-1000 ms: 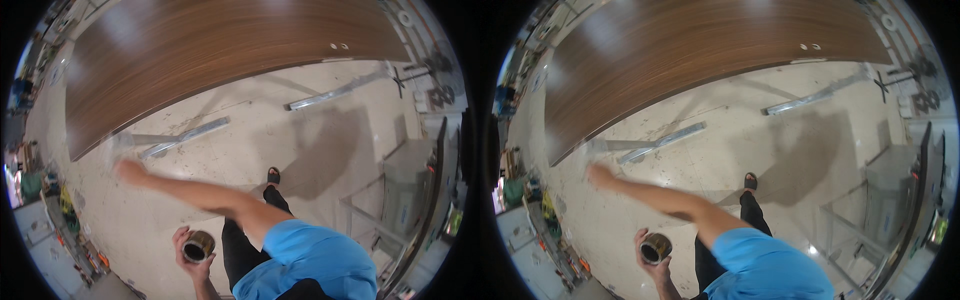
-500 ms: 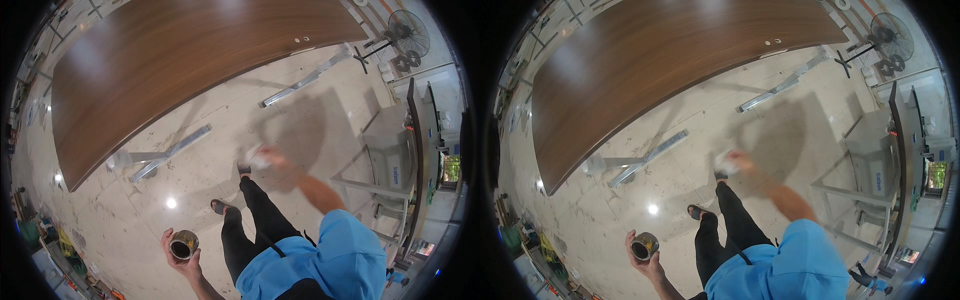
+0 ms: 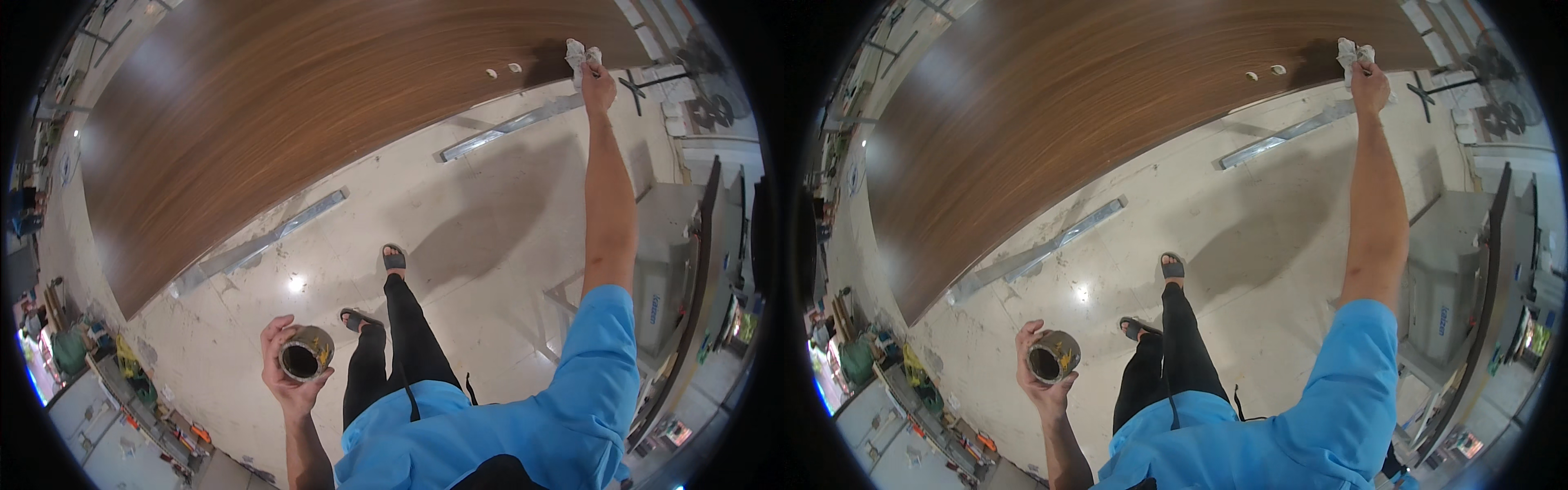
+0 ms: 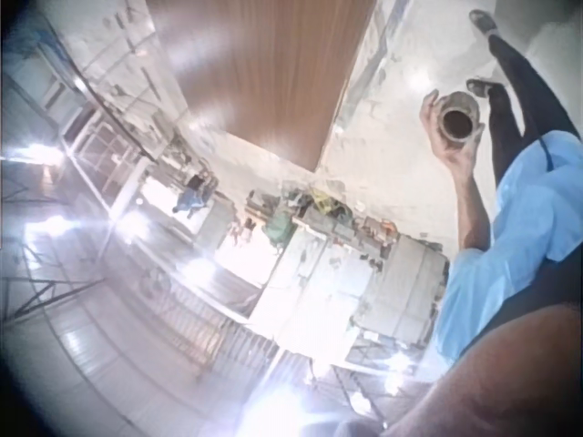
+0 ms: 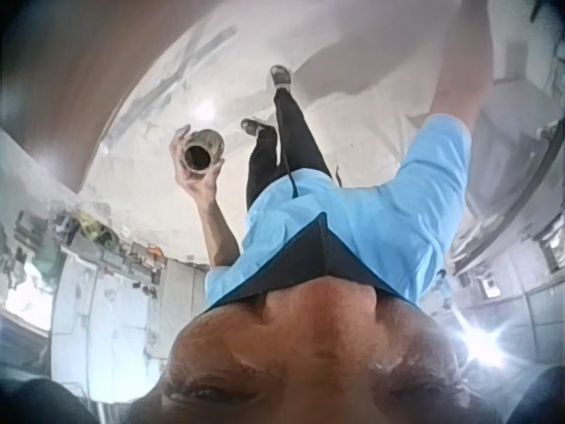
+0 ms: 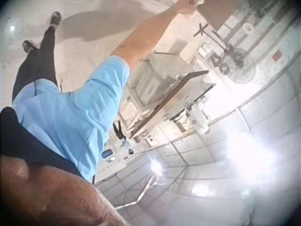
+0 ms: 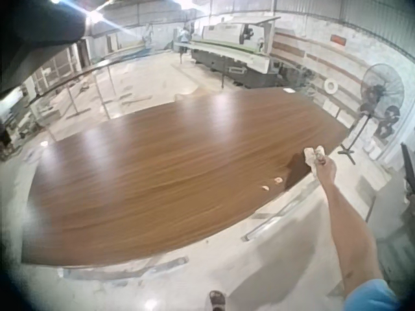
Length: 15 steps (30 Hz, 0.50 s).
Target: The person holds a small container of dark liquid and uses a cotton swab to apply it along the edge of a large wooden tabletop. They repeatedly dip the swab into the container and wipe the edge, occasionally using a white cloth to wipe the surface. The task continues along the length of the tabletop edge.
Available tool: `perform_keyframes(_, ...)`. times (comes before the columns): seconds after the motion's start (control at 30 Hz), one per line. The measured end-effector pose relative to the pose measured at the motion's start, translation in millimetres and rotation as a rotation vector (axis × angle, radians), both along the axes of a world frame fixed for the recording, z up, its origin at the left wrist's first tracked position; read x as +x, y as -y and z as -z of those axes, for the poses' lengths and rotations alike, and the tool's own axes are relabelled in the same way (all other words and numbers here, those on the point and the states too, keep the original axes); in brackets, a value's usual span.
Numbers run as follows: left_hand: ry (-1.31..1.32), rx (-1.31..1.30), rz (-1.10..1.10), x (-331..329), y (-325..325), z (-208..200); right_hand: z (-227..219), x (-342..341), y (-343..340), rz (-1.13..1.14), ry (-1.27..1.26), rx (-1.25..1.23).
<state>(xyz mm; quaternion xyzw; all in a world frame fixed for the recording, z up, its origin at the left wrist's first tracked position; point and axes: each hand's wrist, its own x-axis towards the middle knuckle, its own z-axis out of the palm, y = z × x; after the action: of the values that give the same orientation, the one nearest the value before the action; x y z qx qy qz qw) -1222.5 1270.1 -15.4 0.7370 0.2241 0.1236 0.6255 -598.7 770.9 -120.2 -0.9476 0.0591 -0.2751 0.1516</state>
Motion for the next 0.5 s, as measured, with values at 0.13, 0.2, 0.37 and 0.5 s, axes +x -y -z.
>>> perform_keyframes(0.13,0.015,0.024,0.008,26.1,4.4,-5.9,23.3,19.3,9.9,-0.054,-0.148,-0.033)
perform_keyframes(0.2,0.012,0.028,0.018,32.6,2.9,-6.8,29.3,17.8,13.1,-0.107,-0.148,-0.020)
perform_keyframes(0.37,0.029,-0.013,-0.003,32.4,-7.9,-8.2,26.6,-28.7,-21.9,-0.108,-0.101,0.049)
perform_keyframes(0.5,0.036,-0.054,-0.066,17.0,-18.5,-7.9,38.7,-119.0,-108.5,-0.270,-0.113,0.163)
